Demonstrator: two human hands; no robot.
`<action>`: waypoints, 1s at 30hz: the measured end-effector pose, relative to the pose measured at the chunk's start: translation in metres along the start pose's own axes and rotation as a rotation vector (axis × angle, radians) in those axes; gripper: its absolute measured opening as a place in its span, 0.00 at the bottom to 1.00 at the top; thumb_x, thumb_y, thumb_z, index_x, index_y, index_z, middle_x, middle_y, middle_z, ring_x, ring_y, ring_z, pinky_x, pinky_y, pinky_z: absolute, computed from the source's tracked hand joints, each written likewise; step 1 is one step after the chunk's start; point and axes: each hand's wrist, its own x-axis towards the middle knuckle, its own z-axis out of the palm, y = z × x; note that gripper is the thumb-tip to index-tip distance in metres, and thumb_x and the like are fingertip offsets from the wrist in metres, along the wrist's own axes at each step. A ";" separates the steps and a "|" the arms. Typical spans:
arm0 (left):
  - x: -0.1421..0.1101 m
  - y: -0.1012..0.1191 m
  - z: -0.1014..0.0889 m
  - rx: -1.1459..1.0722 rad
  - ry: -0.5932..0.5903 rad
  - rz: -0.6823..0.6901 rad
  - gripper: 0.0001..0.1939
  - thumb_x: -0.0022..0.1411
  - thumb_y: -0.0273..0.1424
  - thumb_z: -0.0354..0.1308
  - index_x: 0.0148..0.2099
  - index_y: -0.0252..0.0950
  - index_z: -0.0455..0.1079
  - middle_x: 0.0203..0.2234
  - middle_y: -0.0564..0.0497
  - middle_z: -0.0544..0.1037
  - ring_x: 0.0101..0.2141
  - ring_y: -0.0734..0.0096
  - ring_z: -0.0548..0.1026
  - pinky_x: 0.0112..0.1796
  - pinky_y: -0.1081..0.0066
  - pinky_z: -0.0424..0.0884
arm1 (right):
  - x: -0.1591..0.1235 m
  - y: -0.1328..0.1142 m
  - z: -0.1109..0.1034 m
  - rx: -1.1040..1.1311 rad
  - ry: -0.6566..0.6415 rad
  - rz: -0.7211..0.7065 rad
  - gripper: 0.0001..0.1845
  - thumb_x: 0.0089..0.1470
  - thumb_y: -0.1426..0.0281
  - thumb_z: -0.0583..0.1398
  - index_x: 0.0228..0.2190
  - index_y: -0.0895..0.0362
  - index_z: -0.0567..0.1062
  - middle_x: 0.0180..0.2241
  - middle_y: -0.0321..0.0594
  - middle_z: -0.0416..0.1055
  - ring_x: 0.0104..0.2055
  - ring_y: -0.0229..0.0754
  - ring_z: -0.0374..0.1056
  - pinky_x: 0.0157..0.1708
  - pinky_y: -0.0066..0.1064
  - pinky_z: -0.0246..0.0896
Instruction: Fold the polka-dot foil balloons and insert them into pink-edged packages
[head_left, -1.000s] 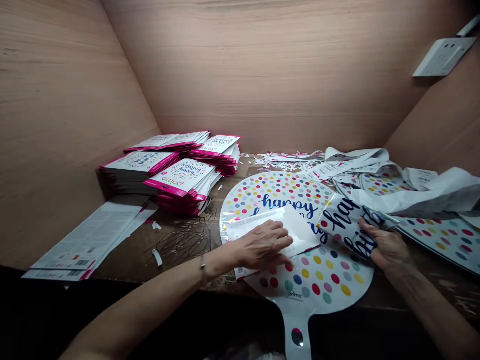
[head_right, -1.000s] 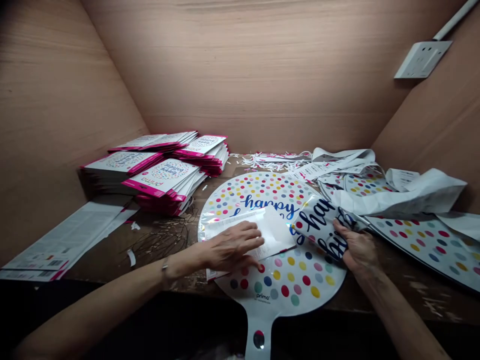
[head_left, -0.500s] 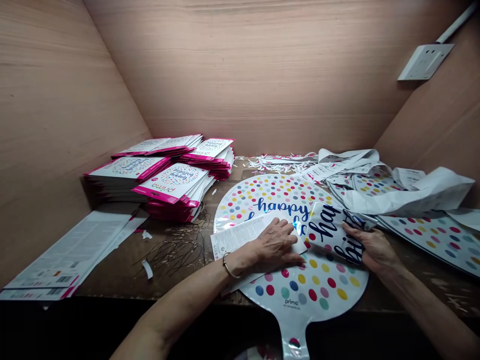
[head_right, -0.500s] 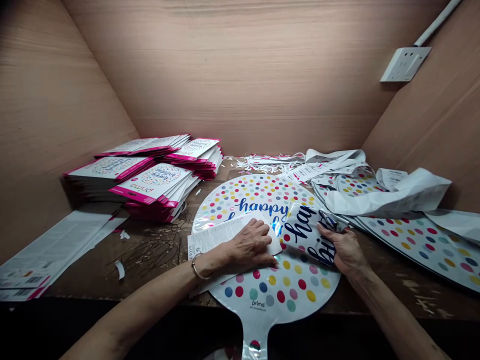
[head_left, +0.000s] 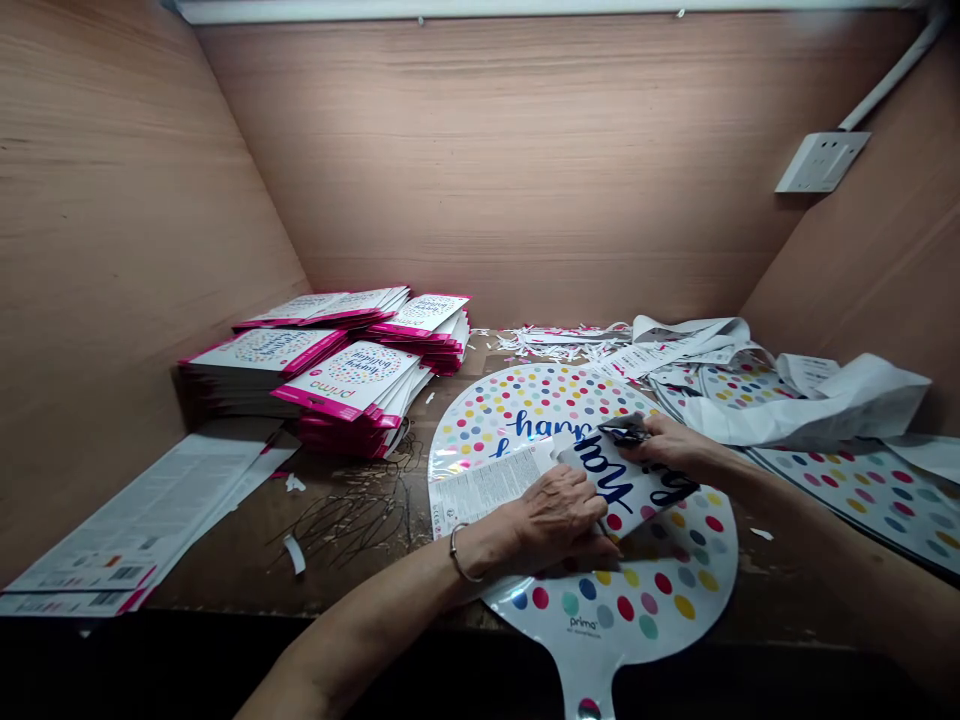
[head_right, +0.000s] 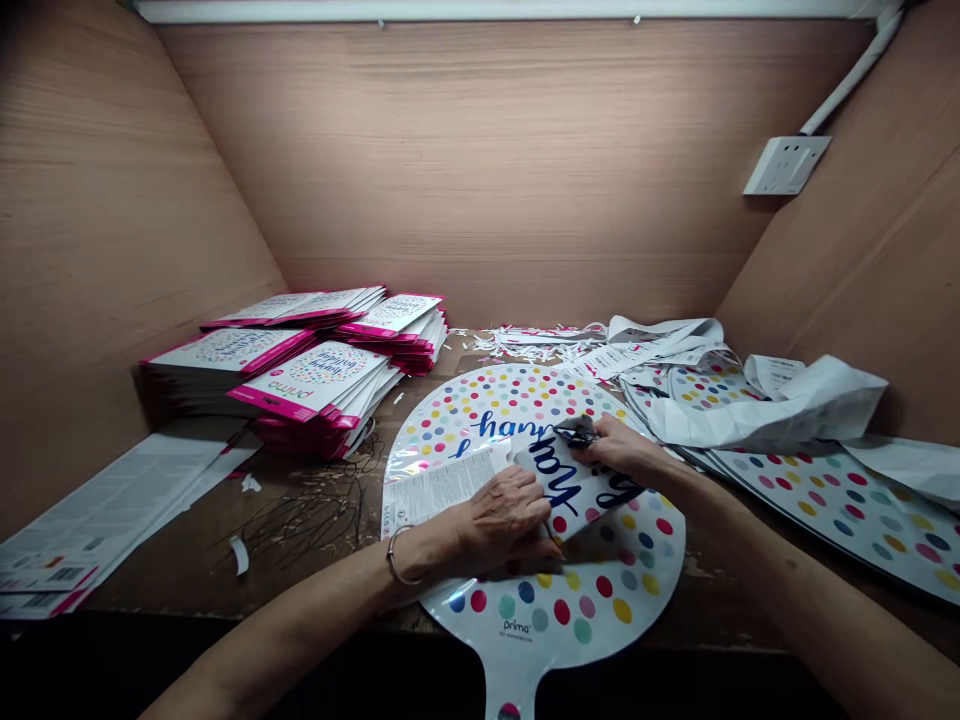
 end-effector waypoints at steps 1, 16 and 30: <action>0.000 0.002 -0.001 0.002 0.014 0.017 0.24 0.61 0.51 0.48 0.30 0.33 0.63 0.26 0.49 0.67 0.30 0.69 0.63 0.35 0.68 0.59 | 0.004 -0.005 0.002 -0.053 -0.007 0.004 0.10 0.29 0.71 0.65 0.15 0.59 0.67 0.13 0.29 0.62 0.16 0.31 0.55 0.16 0.24 0.48; -0.001 0.010 -0.013 -0.057 0.016 0.076 0.20 0.64 0.44 0.48 0.29 0.34 0.66 0.26 0.49 0.68 0.31 0.69 0.63 0.36 0.68 0.59 | 0.015 0.019 0.019 -0.164 0.151 -0.078 0.07 0.32 0.68 0.58 0.13 0.58 0.66 0.11 0.28 0.54 0.17 0.30 0.47 0.18 0.26 0.40; -0.003 0.013 -0.022 -0.291 -0.050 -0.079 0.17 0.67 0.37 0.45 0.30 0.35 0.66 0.28 0.50 0.67 0.33 0.71 0.64 0.39 0.70 0.59 | 0.003 0.029 0.036 -0.115 0.356 -0.287 0.09 0.39 0.68 0.55 0.21 0.58 0.73 0.19 0.33 0.65 0.23 0.36 0.57 0.23 0.27 0.51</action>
